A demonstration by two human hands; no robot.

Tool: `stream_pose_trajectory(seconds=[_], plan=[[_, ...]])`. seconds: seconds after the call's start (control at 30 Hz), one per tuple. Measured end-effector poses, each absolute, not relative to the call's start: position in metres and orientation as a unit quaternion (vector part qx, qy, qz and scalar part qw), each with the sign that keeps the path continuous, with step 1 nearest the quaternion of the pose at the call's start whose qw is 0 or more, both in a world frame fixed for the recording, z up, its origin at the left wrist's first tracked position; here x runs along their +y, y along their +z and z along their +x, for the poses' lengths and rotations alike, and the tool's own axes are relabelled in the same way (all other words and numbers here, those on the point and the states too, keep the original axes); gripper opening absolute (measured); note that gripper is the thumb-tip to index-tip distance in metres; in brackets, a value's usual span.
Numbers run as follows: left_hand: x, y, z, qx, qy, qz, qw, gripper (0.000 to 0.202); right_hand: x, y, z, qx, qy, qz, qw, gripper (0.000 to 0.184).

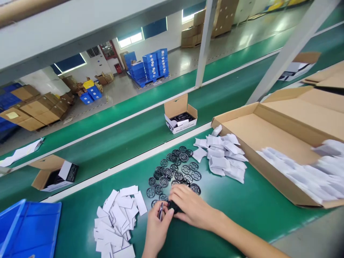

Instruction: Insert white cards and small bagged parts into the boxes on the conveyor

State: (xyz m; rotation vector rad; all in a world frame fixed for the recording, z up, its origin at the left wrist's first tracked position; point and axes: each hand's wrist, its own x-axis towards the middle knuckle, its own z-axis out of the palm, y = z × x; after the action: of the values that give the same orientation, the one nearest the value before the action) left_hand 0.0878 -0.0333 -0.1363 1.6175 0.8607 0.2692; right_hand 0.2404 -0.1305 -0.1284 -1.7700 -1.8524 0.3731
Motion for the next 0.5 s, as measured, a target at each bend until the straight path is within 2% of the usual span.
stream_pose_trajectory(seconds=[0.1, 0.17, 0.27, 0.37, 0.43, 0.5], plan=[[-0.028, -0.132, 0.092, 0.376, 0.134, 0.721, 0.567, 0.05, -0.131, -0.116, 0.253, -0.697, 0.139, -0.632, 0.308, 0.048], [-0.019, -0.128, 0.086, 0.389, 0.151, 0.73, 0.541, 0.049, -0.128, -0.111, 0.282, -0.673, 0.089, -0.664, 0.314, 0.043], [0.003, -0.125, 0.067, 0.416, 0.184, 0.729, 0.512, 0.047, -0.123, -0.116, 0.347, -0.594, -0.017, -0.772, 0.225, 0.032], [0.03, -0.12, 0.043, 0.443, 0.227, 0.719, 0.485, 0.043, -0.122, -0.142, 0.4, -0.549, -0.027, -0.83, 0.099, 0.049], [0.051, -0.111, 0.026, 0.457, 0.261, 0.723, 0.447, 0.041, -0.125, -0.168, 0.421, -0.557, -0.025, -0.825, 0.089, 0.055], [0.076, -0.095, 0.007, 0.47, 0.293, 0.735, 0.391, 0.04, -0.129, -0.196, 0.437, -0.572, -0.066, -0.806, 0.14, 0.046]])
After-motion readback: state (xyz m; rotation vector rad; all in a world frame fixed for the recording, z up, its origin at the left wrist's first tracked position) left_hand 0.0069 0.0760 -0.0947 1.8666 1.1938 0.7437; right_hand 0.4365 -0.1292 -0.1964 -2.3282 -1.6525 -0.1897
